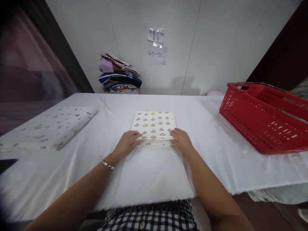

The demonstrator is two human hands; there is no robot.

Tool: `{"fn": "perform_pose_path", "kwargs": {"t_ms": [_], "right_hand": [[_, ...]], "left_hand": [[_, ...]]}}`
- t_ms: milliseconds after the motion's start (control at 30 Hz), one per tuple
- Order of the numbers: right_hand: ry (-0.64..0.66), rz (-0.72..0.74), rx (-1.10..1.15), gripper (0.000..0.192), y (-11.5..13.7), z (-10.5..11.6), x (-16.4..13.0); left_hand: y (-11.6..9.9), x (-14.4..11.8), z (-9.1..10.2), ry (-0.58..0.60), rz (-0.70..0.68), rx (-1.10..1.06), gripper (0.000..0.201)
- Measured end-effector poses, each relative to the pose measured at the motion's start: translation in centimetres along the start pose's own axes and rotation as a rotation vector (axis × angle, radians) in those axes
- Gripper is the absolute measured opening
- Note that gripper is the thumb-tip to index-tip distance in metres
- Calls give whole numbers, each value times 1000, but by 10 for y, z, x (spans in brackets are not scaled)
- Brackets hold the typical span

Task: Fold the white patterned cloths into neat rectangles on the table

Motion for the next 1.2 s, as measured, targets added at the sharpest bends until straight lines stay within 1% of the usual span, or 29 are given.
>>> {"fn": "perform_pose_path", "kwargs": {"t_ms": [100, 167, 233, 333, 400, 500, 633, 700, 800, 867, 1000, 1100, 1200], "right_hand": [[-4, 49, 106, 54, 2, 6, -4], [-35, 59, 145, 54, 3, 10, -8], [-58, 76, 155, 47, 5, 13, -9], [-68, 98, 152, 31, 7, 14, -8], [-93, 98, 153, 28, 9, 14, -5], [-145, 87, 158, 30, 12, 16, -1], [-198, 13, 130, 30, 12, 16, 4], [-182, 7, 110, 29, 10, 13, 5], [-99, 61, 132, 30, 8, 8, 3], [-46, 92, 157, 34, 7, 8, 1], [1, 52, 154, 40, 10, 17, -4], [30, 8, 167, 38, 14, 25, -7], [59, 33, 173, 33, 15, 29, -8]], "left_hand": [[-1, -1, 1, -56, 13, -32, 30], [-3, -1, 1, -92, 2, -39, 29], [-4, 0, 1, -112, -21, -39, 29], [-6, 2, -2, -94, -49, -46, 27], [-6, 3, -3, -79, -47, -48, 28], [-6, 4, -3, -80, -30, -50, 29], [-9, 5, -1, -105, -15, -77, 27], [-10, 5, 0, -120, -9, -89, 27], [-11, 5, 1, -124, -5, -93, 26], [-12, 5, 1, -112, -6, -90, 26], [-12, 5, 1, -93, -26, -84, 25], [-11, 5, 1, -93, -35, -78, 25], [-11, 4, 0, -97, -41, -71, 24]]}}
Point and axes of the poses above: each hand's wrist, its own x-axis towards the middle knuckle, its own z-axis out of the back of the hand, y = z × x, the point moved 2 cm from there along x, towards the middle knuckle, and after that the axes turned 10 degrees about -z, right-handed, at the moved point
